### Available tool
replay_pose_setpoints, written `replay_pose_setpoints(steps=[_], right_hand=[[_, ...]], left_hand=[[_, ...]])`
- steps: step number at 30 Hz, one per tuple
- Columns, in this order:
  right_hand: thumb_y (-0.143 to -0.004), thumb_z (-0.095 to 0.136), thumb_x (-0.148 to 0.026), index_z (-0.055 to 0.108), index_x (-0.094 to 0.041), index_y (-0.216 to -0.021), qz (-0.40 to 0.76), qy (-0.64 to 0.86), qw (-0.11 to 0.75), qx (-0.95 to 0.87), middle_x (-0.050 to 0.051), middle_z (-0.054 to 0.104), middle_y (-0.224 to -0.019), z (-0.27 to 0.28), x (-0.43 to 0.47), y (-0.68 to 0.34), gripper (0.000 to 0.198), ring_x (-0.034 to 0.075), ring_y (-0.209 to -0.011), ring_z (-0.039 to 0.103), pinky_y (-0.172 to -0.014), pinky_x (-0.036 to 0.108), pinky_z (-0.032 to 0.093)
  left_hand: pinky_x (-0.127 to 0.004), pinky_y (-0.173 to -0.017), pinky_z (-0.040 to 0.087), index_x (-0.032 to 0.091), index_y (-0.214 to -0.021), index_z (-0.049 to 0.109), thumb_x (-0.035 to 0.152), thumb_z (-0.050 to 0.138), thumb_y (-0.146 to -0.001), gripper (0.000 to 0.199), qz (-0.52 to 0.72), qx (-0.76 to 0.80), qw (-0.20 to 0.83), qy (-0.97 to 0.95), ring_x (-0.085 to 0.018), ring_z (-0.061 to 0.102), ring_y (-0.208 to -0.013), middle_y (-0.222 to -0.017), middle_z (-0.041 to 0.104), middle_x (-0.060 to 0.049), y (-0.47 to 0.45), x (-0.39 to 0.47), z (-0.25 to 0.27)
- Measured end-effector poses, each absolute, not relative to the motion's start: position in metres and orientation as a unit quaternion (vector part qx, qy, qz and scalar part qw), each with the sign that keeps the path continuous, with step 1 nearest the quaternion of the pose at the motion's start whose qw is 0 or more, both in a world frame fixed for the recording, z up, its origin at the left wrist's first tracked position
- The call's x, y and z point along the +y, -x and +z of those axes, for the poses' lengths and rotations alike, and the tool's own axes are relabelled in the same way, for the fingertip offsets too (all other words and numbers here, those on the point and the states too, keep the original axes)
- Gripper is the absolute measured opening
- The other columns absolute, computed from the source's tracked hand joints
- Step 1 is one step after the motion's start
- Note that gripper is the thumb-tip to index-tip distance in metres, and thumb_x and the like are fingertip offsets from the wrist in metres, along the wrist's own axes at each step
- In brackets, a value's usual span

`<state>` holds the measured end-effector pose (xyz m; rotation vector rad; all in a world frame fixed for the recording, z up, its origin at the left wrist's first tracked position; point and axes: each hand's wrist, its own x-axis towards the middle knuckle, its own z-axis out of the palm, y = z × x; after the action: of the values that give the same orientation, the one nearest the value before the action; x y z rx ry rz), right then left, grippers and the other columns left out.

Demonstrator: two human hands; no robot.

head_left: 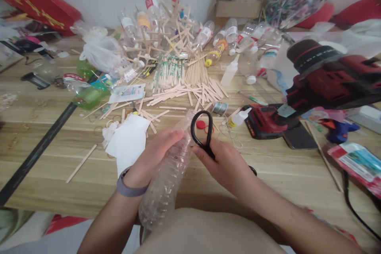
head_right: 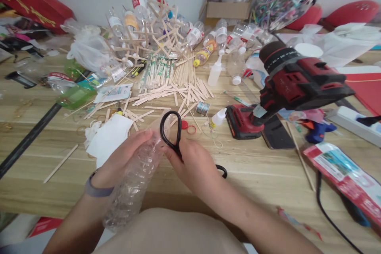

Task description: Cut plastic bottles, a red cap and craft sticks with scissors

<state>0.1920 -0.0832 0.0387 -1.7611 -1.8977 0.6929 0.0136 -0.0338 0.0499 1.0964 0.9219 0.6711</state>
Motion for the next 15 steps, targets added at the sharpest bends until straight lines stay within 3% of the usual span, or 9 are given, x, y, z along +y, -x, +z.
replay_pose_setpoints(steps=[10,15], right_hand=[[-0.094,0.048,-0.048,0.035,-0.026,-0.063,0.354,0.596,0.322,-0.645,-0.003,0.040,-0.055,0.0367,-0.0837,-0.1884,0.040,0.015,-0.054,0.042,-0.053,0.028,0.030],[-0.095,0.046,-0.051,0.037,-0.025,-0.063,0.424,0.577,0.346,-0.606,-0.003,0.045,-0.051,0.0379,-0.0829,-0.1852,0.042,0.015,-0.053,0.045,-0.051,0.027,0.033]], left_hand=[[-0.027,-0.053,0.034,0.020,-0.067,0.058,0.051,0.055,-0.091,0.039,0.286,0.429,0.681,-0.520,-0.013,0.045,-0.054,-0.059,0.052,0.003,-0.0154,-0.0305,0.0533],[-0.027,-0.055,0.036,0.019,-0.071,0.060,0.053,0.061,-0.088,0.038,0.302,0.429,0.688,-0.501,-0.014,0.049,-0.058,-0.064,0.057,0.002,-0.0143,-0.0302,0.0477]])
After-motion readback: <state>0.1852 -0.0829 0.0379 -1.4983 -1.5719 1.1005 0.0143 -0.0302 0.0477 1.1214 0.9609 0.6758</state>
